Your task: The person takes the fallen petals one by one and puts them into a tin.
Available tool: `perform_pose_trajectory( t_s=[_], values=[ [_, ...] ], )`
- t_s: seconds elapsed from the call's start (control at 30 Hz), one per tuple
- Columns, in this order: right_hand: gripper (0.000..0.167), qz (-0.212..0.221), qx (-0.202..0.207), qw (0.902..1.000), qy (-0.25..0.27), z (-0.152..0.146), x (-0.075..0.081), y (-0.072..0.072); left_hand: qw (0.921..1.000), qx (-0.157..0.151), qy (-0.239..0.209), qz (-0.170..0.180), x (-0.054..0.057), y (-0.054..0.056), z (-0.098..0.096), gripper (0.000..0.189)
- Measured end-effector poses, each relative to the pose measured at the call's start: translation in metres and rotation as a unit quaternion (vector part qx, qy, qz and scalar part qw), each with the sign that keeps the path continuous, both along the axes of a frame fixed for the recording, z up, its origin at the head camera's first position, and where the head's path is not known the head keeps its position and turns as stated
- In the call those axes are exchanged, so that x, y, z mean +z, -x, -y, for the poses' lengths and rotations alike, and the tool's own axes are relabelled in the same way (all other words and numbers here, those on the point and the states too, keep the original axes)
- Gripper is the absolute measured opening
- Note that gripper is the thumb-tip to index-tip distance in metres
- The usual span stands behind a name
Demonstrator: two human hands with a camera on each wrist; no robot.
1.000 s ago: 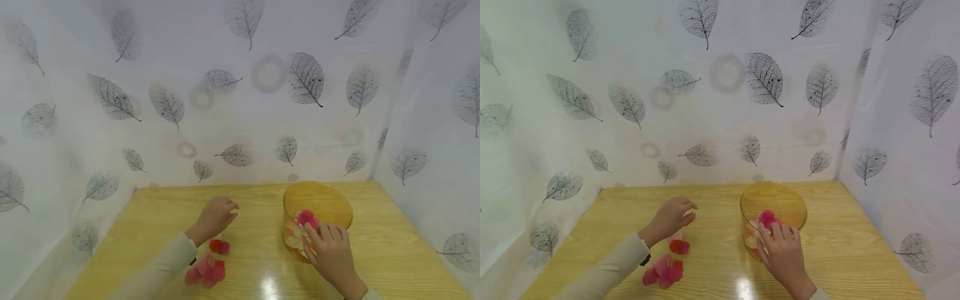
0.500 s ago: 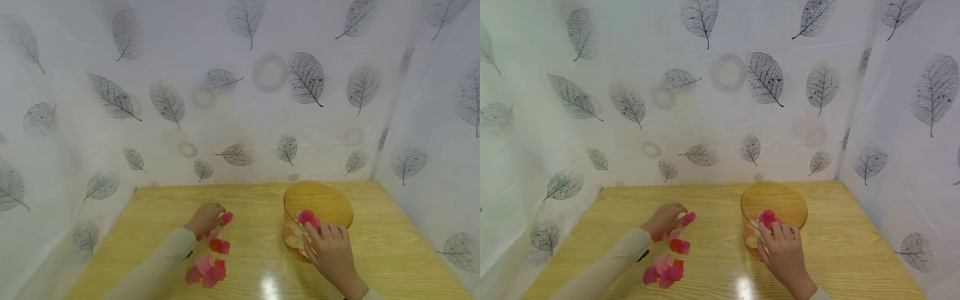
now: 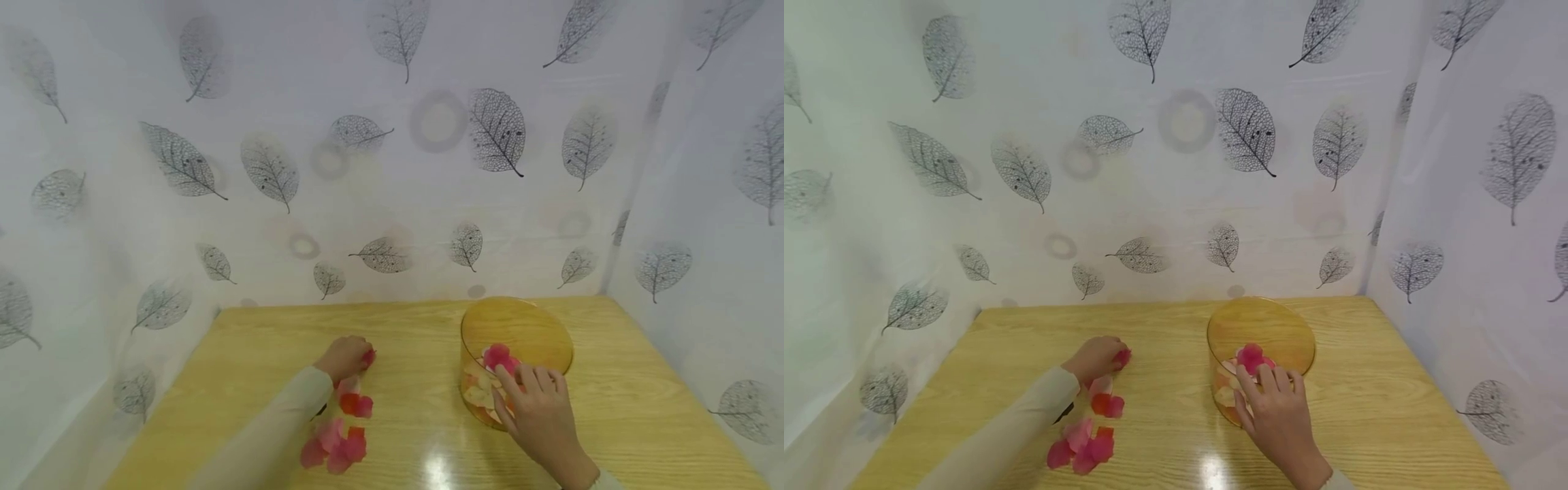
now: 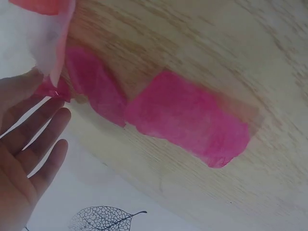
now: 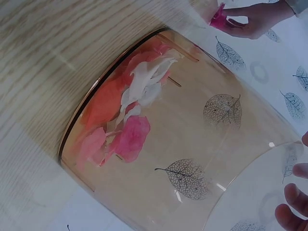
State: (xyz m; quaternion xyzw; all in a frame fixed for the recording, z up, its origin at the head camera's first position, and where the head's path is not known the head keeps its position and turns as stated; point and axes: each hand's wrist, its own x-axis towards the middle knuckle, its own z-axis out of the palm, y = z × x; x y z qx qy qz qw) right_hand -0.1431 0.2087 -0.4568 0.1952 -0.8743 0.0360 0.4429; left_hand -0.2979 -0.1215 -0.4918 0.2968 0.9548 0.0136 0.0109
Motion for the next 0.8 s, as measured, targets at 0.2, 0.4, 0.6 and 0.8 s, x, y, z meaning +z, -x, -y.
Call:
perform_pose_trajectory(
  t_s=[0.2, 0.4, 0.6, 0.8],
  values=[
    [0.052, 0.001, -0.003, 1.0000, -0.005, 0.000, 0.001, 0.000, 0.9994, -0.008, -0.015, -0.030, -0.003, 0.004, 0.000, 0.024],
    [0.051, -0.004, 0.002, 1.0000, -0.004, 0.001, 0.001, 0.000, 0.9943, -0.016, -0.030, -0.101, -0.004, 0.006, 0.000, 0.029],
    [0.050, -0.008, 0.004, 1.0000, -0.002, 0.002, 0.001, 0.000, 0.9909, 0.001, -0.053, -0.124, 0.001, 0.010, -0.005, 0.026],
    [0.051, -0.003, -0.001, 1.0000, -0.004, 0.001, 0.001, -0.001, 0.9846, -0.022, -0.069, -0.159, 0.009, 0.008, -0.011, 0.025]
  ],
)
